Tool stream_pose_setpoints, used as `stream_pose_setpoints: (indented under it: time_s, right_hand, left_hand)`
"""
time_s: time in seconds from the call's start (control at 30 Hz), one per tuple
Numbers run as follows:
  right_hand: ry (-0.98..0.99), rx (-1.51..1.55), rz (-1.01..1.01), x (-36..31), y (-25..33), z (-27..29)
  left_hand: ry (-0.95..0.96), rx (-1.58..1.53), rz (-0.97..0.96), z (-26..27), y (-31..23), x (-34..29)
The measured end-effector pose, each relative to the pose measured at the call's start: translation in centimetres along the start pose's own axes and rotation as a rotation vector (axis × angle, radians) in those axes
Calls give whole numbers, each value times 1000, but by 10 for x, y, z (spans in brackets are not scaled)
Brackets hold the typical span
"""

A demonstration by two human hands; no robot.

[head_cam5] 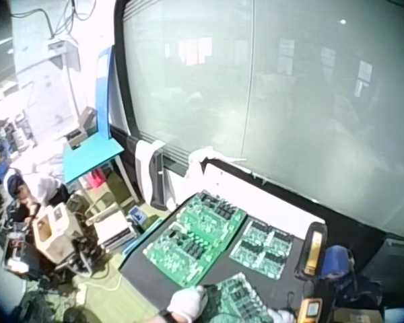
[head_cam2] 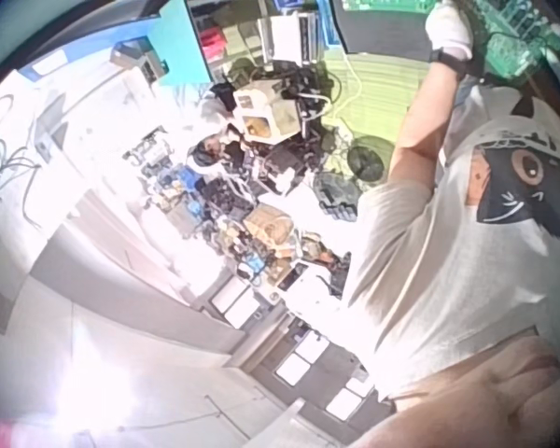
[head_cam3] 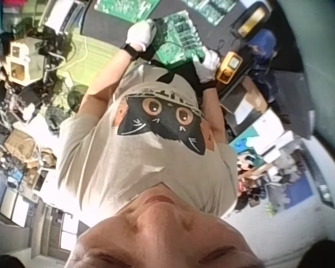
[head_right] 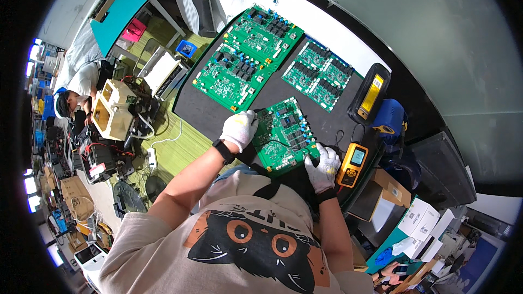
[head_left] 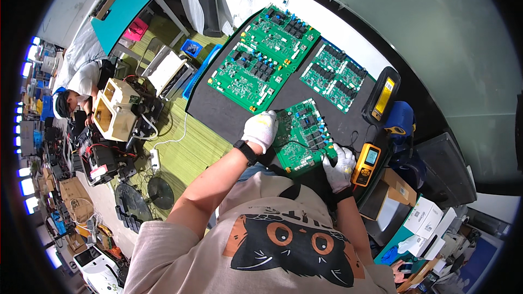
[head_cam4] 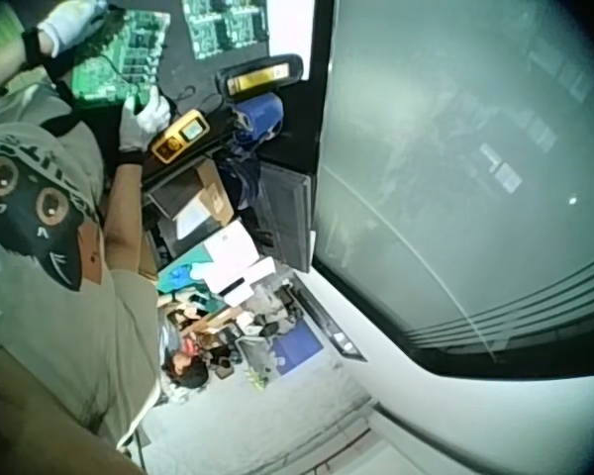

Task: The person uses a multimeter probe to test various points on a circuit board, then moves the probe to test a second and third circuit board.

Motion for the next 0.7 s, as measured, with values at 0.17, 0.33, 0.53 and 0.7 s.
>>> stream_pose_setpoints:
  time_s: [0.17,0.33,0.53,0.7]
  right_hand:
    - [-28,-11,23,-2,-2,0]
    - [-25,6,28,-3,-1,0]
    - [-22,-6,29,-1,0,1]
    - [-7,-1,21,-1,0,2]
  left_hand:
    - [24,38,0,-1,0,-1]
    - [29,53,-27,0,1,0]
    - [29,72,-27,-4,-2,5]
    - [32,67,-22,-3,-3,6]
Point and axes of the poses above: each hand's wrist, its own x-axis towards the middle knuckle, its own z-axis out of the back of the hand, y = z × x, the point moved 1 cm from there along x, towards the middle knuckle, and after that the axes turned 7 degrees about -y, right-handed, at the moved point
